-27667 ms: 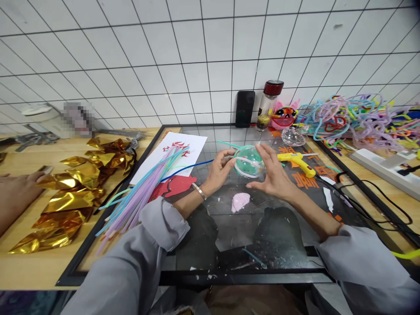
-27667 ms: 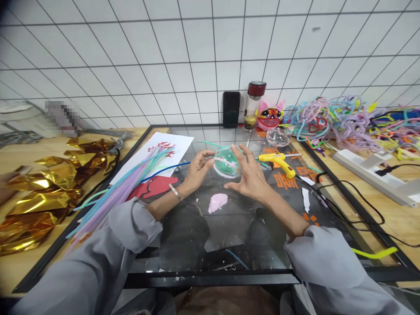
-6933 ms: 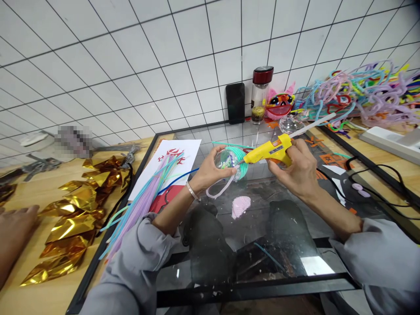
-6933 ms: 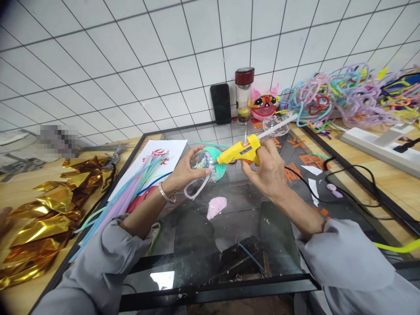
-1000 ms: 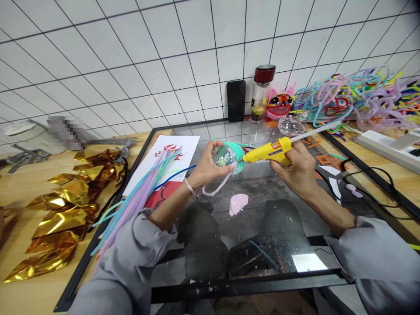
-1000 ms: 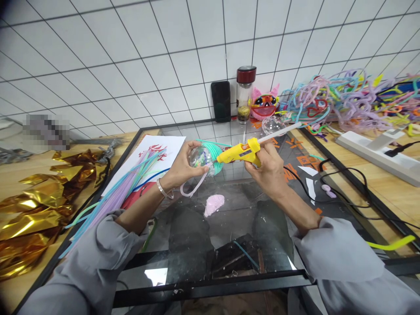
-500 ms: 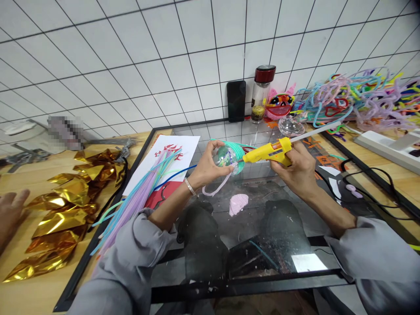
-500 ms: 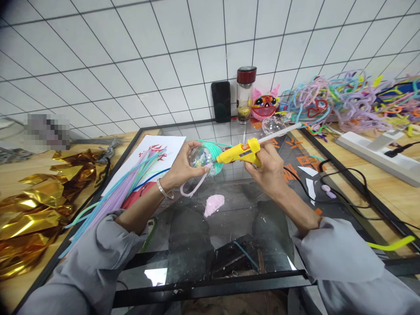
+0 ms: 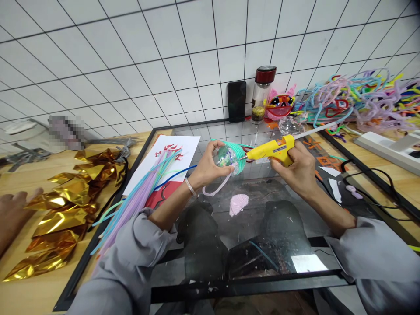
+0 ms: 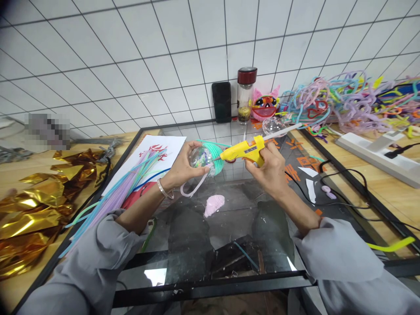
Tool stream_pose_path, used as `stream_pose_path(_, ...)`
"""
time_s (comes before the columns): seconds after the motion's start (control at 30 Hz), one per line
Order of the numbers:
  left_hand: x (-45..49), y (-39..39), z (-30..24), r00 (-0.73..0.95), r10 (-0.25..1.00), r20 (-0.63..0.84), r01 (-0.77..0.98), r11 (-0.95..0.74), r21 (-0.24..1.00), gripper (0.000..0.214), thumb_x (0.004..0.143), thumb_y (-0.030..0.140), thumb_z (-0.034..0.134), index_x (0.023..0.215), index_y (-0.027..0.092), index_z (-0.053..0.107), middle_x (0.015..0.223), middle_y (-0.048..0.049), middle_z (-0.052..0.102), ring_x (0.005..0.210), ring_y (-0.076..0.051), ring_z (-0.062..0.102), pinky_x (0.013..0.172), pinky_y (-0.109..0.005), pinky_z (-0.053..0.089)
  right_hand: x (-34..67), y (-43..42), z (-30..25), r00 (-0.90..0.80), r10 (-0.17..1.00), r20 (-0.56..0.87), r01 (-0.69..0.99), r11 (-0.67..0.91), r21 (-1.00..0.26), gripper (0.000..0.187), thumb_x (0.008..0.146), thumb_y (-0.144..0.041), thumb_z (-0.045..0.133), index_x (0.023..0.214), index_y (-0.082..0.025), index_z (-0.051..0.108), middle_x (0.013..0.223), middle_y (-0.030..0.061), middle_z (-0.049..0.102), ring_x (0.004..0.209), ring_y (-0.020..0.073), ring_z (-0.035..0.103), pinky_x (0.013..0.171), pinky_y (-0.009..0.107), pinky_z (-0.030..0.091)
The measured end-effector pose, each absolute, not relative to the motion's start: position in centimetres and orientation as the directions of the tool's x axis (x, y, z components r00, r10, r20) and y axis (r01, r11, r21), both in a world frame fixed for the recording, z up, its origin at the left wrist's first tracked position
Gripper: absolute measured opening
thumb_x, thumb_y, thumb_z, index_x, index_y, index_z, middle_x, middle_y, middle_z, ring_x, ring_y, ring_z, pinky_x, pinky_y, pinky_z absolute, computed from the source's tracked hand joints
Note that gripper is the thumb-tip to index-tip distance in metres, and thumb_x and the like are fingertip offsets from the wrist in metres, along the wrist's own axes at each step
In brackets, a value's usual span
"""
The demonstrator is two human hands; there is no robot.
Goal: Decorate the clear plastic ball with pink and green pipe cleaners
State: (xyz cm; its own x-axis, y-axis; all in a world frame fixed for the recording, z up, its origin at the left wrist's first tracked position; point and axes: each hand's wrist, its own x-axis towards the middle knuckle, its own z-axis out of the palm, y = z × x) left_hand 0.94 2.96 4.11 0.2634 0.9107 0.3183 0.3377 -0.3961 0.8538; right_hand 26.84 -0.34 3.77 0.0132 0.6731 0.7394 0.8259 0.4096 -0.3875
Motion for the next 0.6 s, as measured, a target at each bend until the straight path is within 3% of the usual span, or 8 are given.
stream_pose_path(0.2,0.9,2.9,4.1,0.262,0.912,0.316,0.330,-0.393,0.858,0.063,0.059,0.028,0.077,0.113,0.022,0.045,0.118,-0.0059,0.049,0.119,-0.025,0.048,0.107,-0.041,0.036,27.9,0.7,2.8,0.108,0.758,0.644,0.845,0.271,-0.461,0.032,0.072,-0.041,0.064,0.058,-0.023,0.041,0.066,-0.0006,0.044,0.060,0.0162,0.046,0.057,0.031,0.039)
stream_pose_path(0.3,1.0,3.0,4.0,0.263,0.910,0.319,0.320,-0.394,0.861,0.064,0.059,0.028,0.078,0.113,0.022,0.045,0.119,-0.0061,0.050,0.120,-0.025,0.048,0.108,-0.042,0.036,29.4,1.5,2.0,0.214,0.829,0.516,0.869,0.080,-0.489,0.035,0.071,-0.042,0.065,0.057,-0.024,0.039,0.065,-0.0005,0.041,0.059,0.0167,0.044,0.058,0.032,0.036)
stream_pose_path(0.43,1.1,2.9,4.0,0.263,0.910,0.319,0.324,-0.395,0.860,0.063,0.060,0.029,0.078,0.113,0.021,0.046,0.119,-0.0054,0.052,0.118,-0.024,0.050,0.106,-0.041,0.038,31.1,2.2,1.6,0.346,0.874,0.342,0.896,-0.200,-0.397,0.030,0.074,-0.045,0.063,0.064,-0.022,0.048,0.069,0.0037,0.048,0.064,0.0203,0.047,0.060,0.033,0.034)
stream_pose_path(0.6,1.2,2.5,4.2,0.236,0.920,0.314,0.366,-0.384,0.848,0.063,0.061,0.030,0.078,0.114,0.021,0.046,0.121,-0.0048,0.053,0.121,-0.024,0.051,0.107,-0.039,0.039,31.8,2.2,2.2,0.405,0.899,0.166,0.889,-0.345,-0.302,0.036,0.086,-0.047,0.051,0.085,-0.012,0.063,0.086,0.0169,0.061,0.084,0.0291,0.057,0.072,0.037,0.041)
